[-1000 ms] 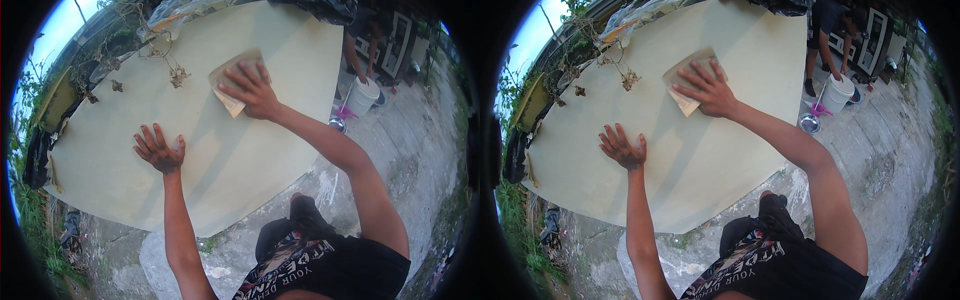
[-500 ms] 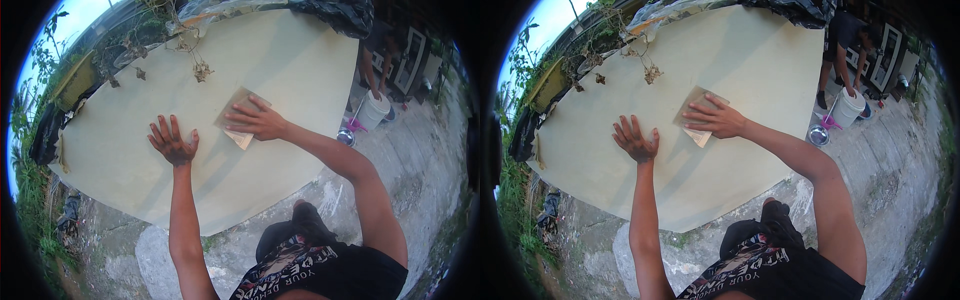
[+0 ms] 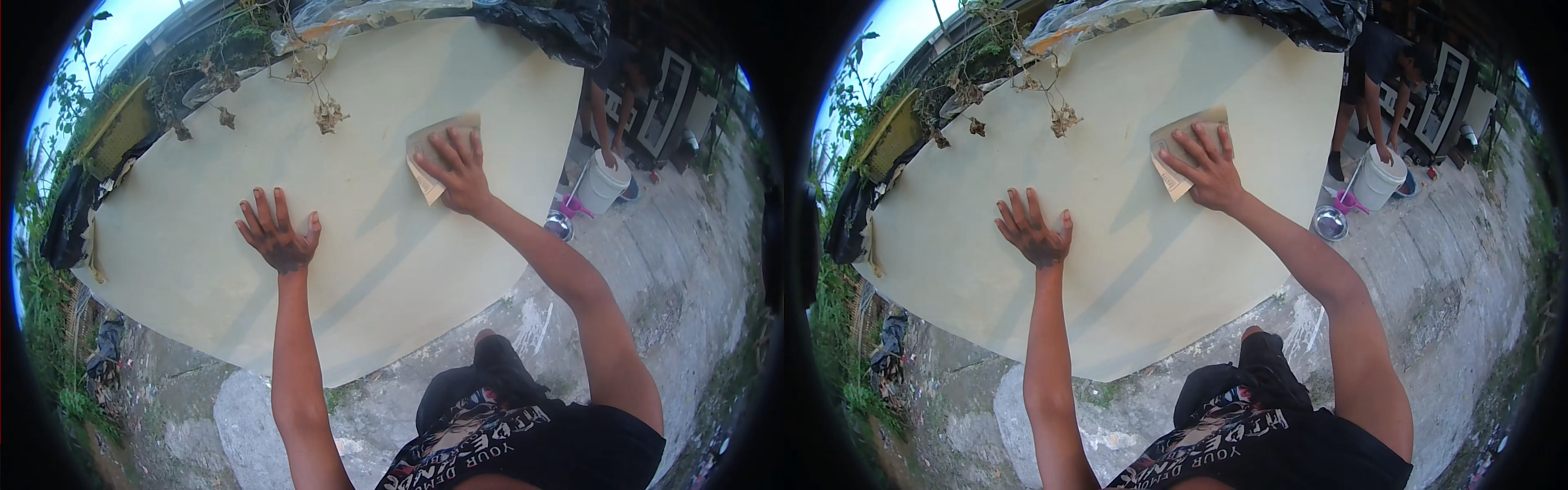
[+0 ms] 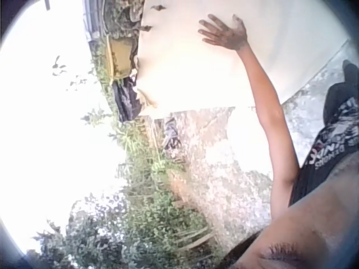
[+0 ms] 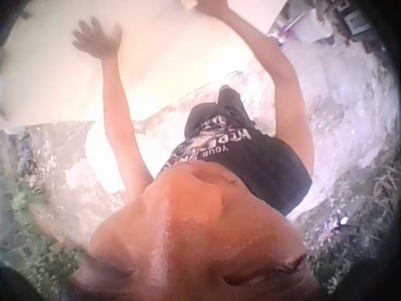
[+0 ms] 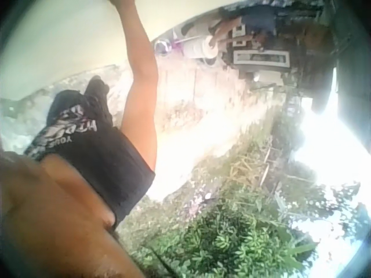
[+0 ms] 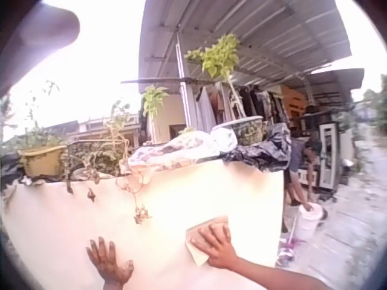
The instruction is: The person sands a wall with sandpaper, moves a potted plant and a plastic sheet, and then continues sanding the wall and its corner.
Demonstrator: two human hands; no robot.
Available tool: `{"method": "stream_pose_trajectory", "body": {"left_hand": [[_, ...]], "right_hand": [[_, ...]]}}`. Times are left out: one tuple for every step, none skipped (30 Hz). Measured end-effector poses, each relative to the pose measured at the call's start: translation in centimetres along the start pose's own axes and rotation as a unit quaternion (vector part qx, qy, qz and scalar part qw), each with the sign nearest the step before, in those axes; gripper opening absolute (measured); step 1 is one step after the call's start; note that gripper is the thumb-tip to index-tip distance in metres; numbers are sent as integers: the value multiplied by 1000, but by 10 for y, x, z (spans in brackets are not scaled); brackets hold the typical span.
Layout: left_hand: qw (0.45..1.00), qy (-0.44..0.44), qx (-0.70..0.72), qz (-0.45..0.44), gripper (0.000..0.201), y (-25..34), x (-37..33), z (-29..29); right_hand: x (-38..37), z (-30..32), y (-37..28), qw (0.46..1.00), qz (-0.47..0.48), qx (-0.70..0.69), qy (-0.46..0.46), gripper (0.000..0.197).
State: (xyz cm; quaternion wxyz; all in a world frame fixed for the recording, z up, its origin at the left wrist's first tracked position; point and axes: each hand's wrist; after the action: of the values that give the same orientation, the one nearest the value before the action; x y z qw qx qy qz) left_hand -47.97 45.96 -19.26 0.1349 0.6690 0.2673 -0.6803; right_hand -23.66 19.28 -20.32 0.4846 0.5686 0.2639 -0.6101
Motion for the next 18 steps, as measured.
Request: {"method": "stream_pose_trajectory", "body": {"left_hand": [[1000,-1,8,0,70,2,-2,0],[1000,-1,4,0,70,1,-2,-1],[1000,-1,2,-1,70,2,-2,-1],[1000,-4,14,-3,70,3,-1,-1],[1000,4,4,-1,70,3,0,-1],[1000,13,-7,0,70,2,0,0],[1000,21,-5,-1,70,3,0,-1],[1000,16,8,-4,70,4,1,-2],[1000,20,3,-4,70,4,0,-3],[1000,25,-6,-4,70,5,0,-4],[1000,29,-9,-3,70,5,-2,-4],[1000,29,-8,-4,70,7,-3,-5],[1000,30,-1,-1,70,8,-4,-6],[1000,30,1,1,69,5,-5,-4],[999,33,-3,3,69,5,-5,-5],[1000,29,-6,1,70,5,-5,-5],[1000,25,-12,-2,70,1,-3,-4],[999,30,-25,-2,70,-2,-2,-3]], "right_hand": [[12,2,7,998,37,23,-34,81],[17,9,9,994,71,46,-70,83],[18,15,15,994,64,53,-75,83],[17,17,24,994,61,40,-84,83],[9,19,30,994,54,29,-92,84],[-4,20,35,999,11,29,-37,83],[-17,22,41,999,-31,32,17,82],[-29,23,44,998,-40,41,10,82],[-41,25,48,994,-94,44,46,81],[-45,26,49,985,-145,46,84,80],[-41,26,47,984,-146,48,84,80],[-36,27,41,994,-92,43,50,80],[-32,27,34,999,-35,37,16,80],[-25,23,27,999,-33,32,18,80],[-17,21,26,998,47,-13,-32,80],[-14,19,27,987,129,-58,-80,79],[-18,19,27,991,99,-38,-84,76],[-30,19,28,990,106,-45,-75,76]]}}
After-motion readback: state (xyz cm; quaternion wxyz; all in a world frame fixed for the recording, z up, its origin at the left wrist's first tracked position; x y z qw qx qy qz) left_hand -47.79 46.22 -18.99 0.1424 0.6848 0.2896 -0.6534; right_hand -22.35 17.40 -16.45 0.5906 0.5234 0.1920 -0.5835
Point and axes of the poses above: each hand's wrist, its own x-axis away from the middle knuckle, its own z-axis out of the back of the hand, y = z × x, and after that the axes turned 10 degrees about y, right-handed
